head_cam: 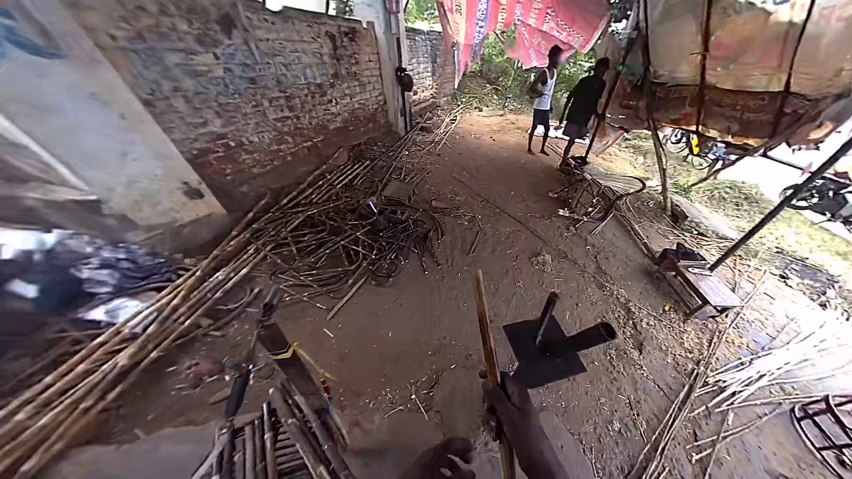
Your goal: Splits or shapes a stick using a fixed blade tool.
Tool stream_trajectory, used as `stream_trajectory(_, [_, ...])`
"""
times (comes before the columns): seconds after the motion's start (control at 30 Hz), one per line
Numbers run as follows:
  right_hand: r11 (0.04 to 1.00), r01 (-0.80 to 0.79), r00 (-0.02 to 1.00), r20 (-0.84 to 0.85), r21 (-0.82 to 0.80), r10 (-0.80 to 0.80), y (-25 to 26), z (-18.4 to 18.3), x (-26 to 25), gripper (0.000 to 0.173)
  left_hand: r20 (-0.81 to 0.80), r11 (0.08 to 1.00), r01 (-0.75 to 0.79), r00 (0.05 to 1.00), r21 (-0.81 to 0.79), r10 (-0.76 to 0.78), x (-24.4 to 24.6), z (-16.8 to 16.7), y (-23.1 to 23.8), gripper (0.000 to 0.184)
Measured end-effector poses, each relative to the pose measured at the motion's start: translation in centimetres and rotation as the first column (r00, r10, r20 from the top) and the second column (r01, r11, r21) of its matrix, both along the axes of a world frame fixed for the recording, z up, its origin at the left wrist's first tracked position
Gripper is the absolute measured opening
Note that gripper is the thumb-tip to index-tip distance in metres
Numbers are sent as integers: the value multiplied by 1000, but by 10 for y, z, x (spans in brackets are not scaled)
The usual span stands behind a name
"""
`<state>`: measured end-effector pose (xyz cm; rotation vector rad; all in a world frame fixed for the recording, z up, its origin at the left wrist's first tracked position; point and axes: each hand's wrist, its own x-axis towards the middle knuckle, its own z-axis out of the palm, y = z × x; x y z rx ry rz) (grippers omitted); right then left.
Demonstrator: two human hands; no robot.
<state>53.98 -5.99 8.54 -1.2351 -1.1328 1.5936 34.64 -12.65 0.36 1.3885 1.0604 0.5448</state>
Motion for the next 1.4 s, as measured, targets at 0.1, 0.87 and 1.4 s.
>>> stream_trajectory(0.1, [996,-93,996,19,-7,93,33,-5,-56,36,-232,824,-522,792,222,564,-118,-23,23,46])
stream_trajectory(0.87, [925,-322,931,112,-202,348,211,-27,-368,26,-726,314,-947,167,70,667,-359,-1,136,64])
stream_trajectory(1.4, [875,-363,924,-4,-319,382,219,-26,-354,33,-759,309,-943,110,126,642,-349,5,131,60])
